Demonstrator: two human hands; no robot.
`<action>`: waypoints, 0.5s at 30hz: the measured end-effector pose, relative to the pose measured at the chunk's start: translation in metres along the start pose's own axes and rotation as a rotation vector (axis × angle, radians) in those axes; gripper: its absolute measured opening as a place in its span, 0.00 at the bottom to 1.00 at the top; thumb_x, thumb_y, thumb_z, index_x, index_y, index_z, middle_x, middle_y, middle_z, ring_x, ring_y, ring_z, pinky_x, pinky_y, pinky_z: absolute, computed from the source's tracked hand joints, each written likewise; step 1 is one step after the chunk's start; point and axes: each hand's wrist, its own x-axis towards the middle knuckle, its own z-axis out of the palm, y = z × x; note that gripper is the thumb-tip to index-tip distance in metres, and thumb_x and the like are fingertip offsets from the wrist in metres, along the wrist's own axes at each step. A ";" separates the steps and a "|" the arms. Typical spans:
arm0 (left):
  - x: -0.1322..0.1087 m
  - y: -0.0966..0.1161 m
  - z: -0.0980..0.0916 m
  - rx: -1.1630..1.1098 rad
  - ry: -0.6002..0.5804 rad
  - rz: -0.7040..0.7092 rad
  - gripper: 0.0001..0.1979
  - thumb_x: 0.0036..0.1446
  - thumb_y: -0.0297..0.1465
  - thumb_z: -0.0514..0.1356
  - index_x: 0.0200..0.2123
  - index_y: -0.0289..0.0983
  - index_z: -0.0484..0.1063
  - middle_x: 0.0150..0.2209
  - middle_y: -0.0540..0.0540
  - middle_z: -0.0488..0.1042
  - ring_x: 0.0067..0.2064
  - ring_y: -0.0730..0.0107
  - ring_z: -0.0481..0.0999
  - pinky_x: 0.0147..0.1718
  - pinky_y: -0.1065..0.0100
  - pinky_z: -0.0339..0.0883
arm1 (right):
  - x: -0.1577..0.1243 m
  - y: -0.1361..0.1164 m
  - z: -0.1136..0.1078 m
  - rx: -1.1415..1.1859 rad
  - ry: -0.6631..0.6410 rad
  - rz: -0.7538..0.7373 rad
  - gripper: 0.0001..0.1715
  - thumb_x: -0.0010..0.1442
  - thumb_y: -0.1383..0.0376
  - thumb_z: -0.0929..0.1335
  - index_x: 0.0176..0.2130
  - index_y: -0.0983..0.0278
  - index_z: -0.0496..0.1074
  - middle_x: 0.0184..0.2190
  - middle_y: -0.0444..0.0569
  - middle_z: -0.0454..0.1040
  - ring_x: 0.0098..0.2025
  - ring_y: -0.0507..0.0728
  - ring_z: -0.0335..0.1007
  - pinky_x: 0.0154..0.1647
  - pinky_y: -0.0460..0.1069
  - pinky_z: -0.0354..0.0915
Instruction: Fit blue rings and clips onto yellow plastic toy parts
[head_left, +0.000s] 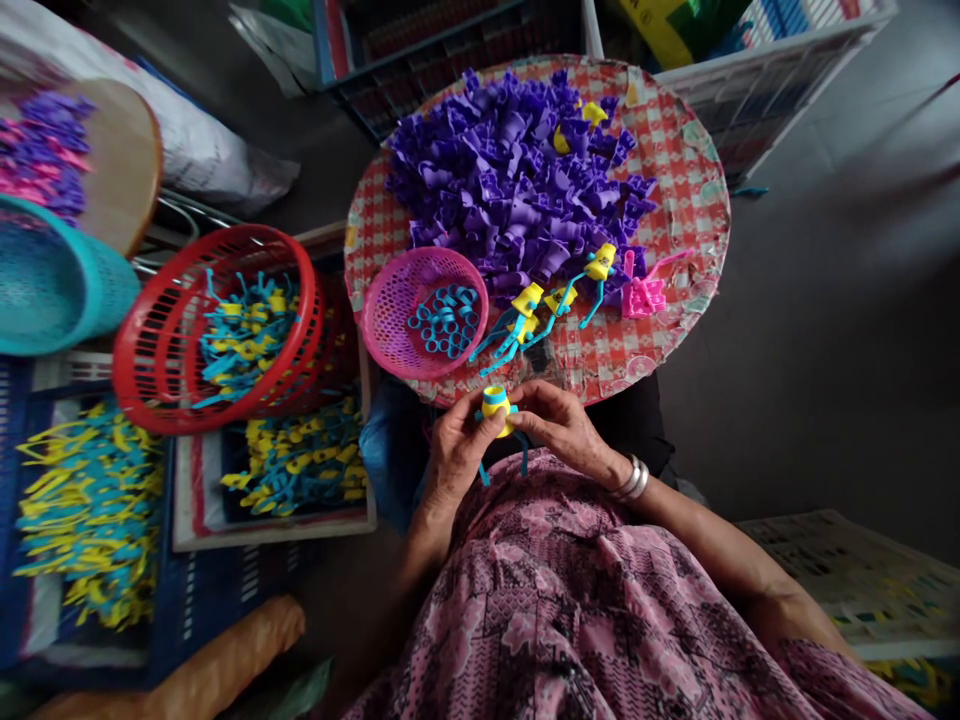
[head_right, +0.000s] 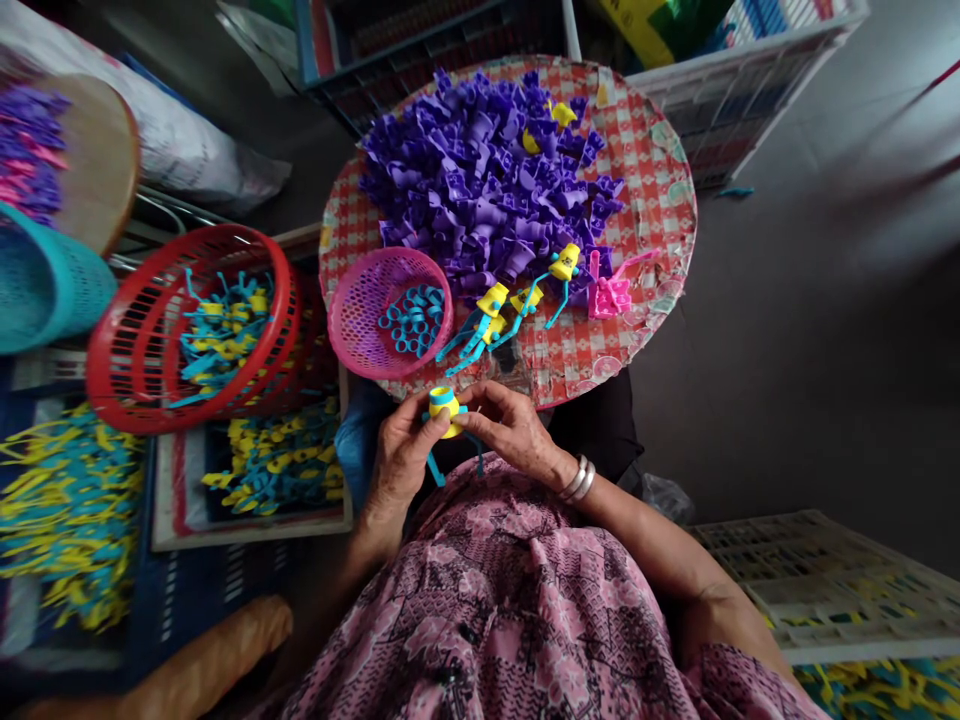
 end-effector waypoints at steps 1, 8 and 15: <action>0.000 -0.001 0.000 -0.010 0.001 -0.005 0.25 0.55 0.50 0.74 0.49 0.39 0.85 0.44 0.44 0.87 0.44 0.58 0.85 0.44 0.64 0.79 | 0.000 0.001 0.000 0.000 0.001 -0.006 0.32 0.58 0.40 0.79 0.47 0.60 0.76 0.37 0.44 0.79 0.39 0.55 0.76 0.46 0.52 0.74; 0.005 -0.013 0.003 -0.132 0.006 -0.054 0.24 0.52 0.47 0.76 0.48 0.39 0.84 0.44 0.46 0.86 0.44 0.61 0.84 0.44 0.66 0.78 | -0.001 0.011 -0.006 -0.153 0.020 -0.102 0.22 0.68 0.47 0.74 0.49 0.60 0.76 0.39 0.47 0.79 0.40 0.56 0.75 0.45 0.52 0.74; 0.048 -0.030 0.020 -0.537 -0.027 -0.609 0.21 0.54 0.46 0.75 0.43 0.37 0.79 0.33 0.47 0.83 0.26 0.70 0.79 0.24 0.70 0.76 | 0.007 0.007 -0.043 -0.928 0.000 -0.408 0.29 0.72 0.63 0.66 0.69 0.61 0.68 0.62 0.61 0.73 0.58 0.65 0.74 0.59 0.60 0.72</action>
